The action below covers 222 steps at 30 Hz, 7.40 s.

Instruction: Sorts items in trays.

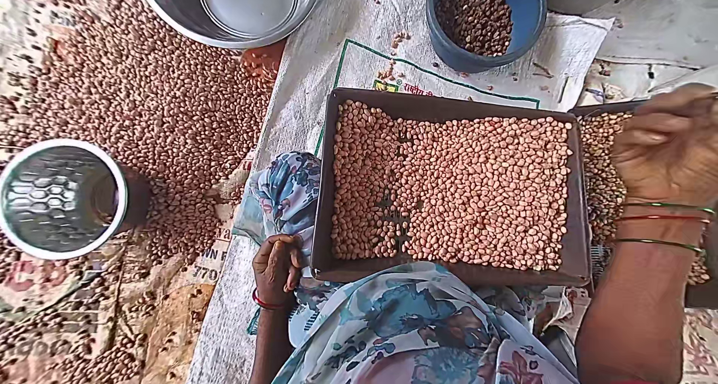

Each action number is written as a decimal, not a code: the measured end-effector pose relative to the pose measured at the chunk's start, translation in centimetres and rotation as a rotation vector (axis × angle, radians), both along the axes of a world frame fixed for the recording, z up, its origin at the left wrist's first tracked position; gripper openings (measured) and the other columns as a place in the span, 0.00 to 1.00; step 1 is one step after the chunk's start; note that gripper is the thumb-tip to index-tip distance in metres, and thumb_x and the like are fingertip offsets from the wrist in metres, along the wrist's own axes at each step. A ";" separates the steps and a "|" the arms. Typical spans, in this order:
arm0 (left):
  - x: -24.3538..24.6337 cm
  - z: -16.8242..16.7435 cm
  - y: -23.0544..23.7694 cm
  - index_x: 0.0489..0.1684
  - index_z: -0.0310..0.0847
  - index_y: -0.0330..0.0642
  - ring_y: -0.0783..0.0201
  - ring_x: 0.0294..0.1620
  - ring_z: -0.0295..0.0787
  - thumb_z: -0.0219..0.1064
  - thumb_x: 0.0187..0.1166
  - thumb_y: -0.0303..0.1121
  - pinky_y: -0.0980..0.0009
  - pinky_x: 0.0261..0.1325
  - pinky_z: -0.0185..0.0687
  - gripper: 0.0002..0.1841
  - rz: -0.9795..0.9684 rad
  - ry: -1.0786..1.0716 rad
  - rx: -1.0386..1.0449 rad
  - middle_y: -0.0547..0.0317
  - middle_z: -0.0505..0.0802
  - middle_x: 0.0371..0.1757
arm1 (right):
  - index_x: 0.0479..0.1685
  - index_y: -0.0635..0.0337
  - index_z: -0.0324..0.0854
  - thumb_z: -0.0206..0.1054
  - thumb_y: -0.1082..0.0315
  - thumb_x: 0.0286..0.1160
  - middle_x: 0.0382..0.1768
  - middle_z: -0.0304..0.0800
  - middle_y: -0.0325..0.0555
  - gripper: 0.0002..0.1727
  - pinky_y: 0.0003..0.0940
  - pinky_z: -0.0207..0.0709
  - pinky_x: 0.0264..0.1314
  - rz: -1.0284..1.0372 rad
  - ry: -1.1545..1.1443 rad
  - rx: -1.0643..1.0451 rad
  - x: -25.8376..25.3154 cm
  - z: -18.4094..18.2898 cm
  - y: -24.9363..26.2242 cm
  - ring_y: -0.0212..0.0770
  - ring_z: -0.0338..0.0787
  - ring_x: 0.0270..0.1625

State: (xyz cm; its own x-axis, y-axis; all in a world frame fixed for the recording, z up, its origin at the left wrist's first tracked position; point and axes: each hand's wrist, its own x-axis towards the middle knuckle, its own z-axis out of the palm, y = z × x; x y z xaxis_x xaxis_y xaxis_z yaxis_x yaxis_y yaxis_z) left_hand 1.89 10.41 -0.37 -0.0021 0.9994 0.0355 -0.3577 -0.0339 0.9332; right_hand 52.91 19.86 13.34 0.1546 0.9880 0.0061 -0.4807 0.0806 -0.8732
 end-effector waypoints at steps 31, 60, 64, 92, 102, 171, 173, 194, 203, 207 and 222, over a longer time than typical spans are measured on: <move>0.0 -0.2 -0.2 0.53 0.88 0.54 0.88 0.13 0.78 0.57 0.89 0.45 0.90 0.15 0.72 0.13 0.029 -0.054 -0.001 0.77 0.93 0.27 | 0.41 0.64 0.92 0.72 0.68 0.77 0.32 0.92 0.51 0.07 0.45 0.79 0.44 0.612 -1.362 0.064 -20.1 -7.5 7.6 0.44 0.88 0.34; 0.7 0.2 0.0 0.50 0.88 0.54 0.88 0.11 0.76 0.58 0.89 0.44 0.91 0.13 0.70 0.12 0.059 -0.003 0.010 0.78 0.92 0.25 | 0.70 0.59 0.86 0.75 0.61 0.71 0.74 0.81 0.63 0.26 0.68 0.68 0.71 0.796 -1.182 0.454 -24.1 -6.6 6.1 0.63 0.76 0.79; 0.8 0.5 -0.7 0.49 0.86 0.53 0.87 0.11 0.76 0.55 0.91 0.40 0.90 0.14 0.69 0.11 0.115 0.088 0.006 0.79 0.92 0.24 | 0.37 0.56 0.94 0.77 0.60 0.60 0.54 0.90 0.58 0.11 0.69 0.62 0.58 0.805 -1.399 0.554 -21.4 -9.2 6.4 0.66 0.81 0.68; 1.1 0.3 -0.3 0.46 0.84 0.49 0.88 0.10 0.75 0.47 0.92 0.31 0.90 0.11 0.68 0.15 0.148 0.106 0.000 0.81 0.92 0.24 | 0.44 0.68 0.92 0.71 0.75 0.78 0.41 0.92 0.66 0.06 0.64 0.77 0.52 0.529 -1.668 -0.009 -9.4 1.4 2.4 0.66 0.90 0.43; 0.9 0.2 -0.3 0.48 0.85 0.51 0.88 0.10 0.74 0.53 0.92 0.36 0.91 0.11 0.68 0.12 0.135 0.086 0.015 0.82 0.91 0.24 | 0.35 0.66 0.90 0.77 0.76 0.67 0.36 0.86 0.62 0.02 0.61 0.77 0.40 0.457 -1.705 0.138 -11.7 -3.9 -0.3 0.64 0.88 0.39; 0.2 -0.2 -0.1 0.52 0.87 0.58 0.89 0.12 0.76 0.58 0.89 0.45 0.91 0.13 0.70 0.11 0.088 0.060 0.016 0.83 0.92 0.25 | 0.48 0.73 0.88 0.64 0.73 0.82 0.43 0.87 0.68 0.10 0.60 0.76 0.55 0.160 -1.627 -0.063 -9.9 -5.3 8.3 0.64 0.88 0.47; 0.1 -0.3 -0.1 0.51 0.87 0.57 0.89 0.12 0.76 0.58 0.89 0.44 0.91 0.12 0.69 0.11 0.093 0.054 0.022 0.82 0.92 0.25 | 0.49 0.70 0.89 0.65 0.73 0.82 0.46 0.87 0.67 0.10 0.59 0.77 0.55 0.143 -1.597 -0.031 -9.7 -5.1 8.3 0.62 0.88 0.48; 0.3 -0.4 -0.2 0.51 0.86 0.54 0.87 0.11 0.76 0.57 0.90 0.42 0.90 0.12 0.69 0.11 0.107 -0.007 0.032 0.79 0.92 0.24 | 0.45 0.79 0.83 0.59 0.74 0.84 0.53 0.87 0.76 0.13 0.67 0.76 0.52 0.413 -2.039 -0.596 -17.2 -3.2 9.0 0.73 0.88 0.60; 0.2 -0.6 -0.1 0.51 0.86 0.54 0.88 0.12 0.76 0.56 0.90 0.42 0.90 0.13 0.70 0.11 0.077 -0.049 0.067 0.79 0.92 0.25 | 0.46 0.72 0.90 0.71 0.68 0.79 0.41 0.90 0.68 0.12 0.63 0.76 0.54 0.384 -1.719 -0.350 -12.5 -4.0 9.5 0.64 0.89 0.48; 0.0 -0.8 -0.2 0.51 0.86 0.53 0.87 0.11 0.76 0.56 0.90 0.42 0.90 0.12 0.69 0.12 0.080 -0.059 0.059 0.78 0.92 0.24 | 0.42 0.55 0.76 0.50 0.75 0.84 0.32 0.88 0.30 0.10 0.13 0.76 0.29 0.372 -0.722 -0.353 -12.3 -4.3 8.2 0.18 0.82 0.26; 0.1 -0.6 -0.2 0.51 0.86 0.51 0.87 0.12 0.77 0.55 0.91 0.40 0.89 0.14 0.71 0.12 0.085 -0.056 0.046 0.78 0.93 0.25 | 0.50 0.76 0.86 0.66 0.70 0.81 0.43 0.87 0.76 0.13 0.70 0.74 0.55 0.196 -1.768 -0.183 -14.2 -1.4 6.5 0.75 0.86 0.49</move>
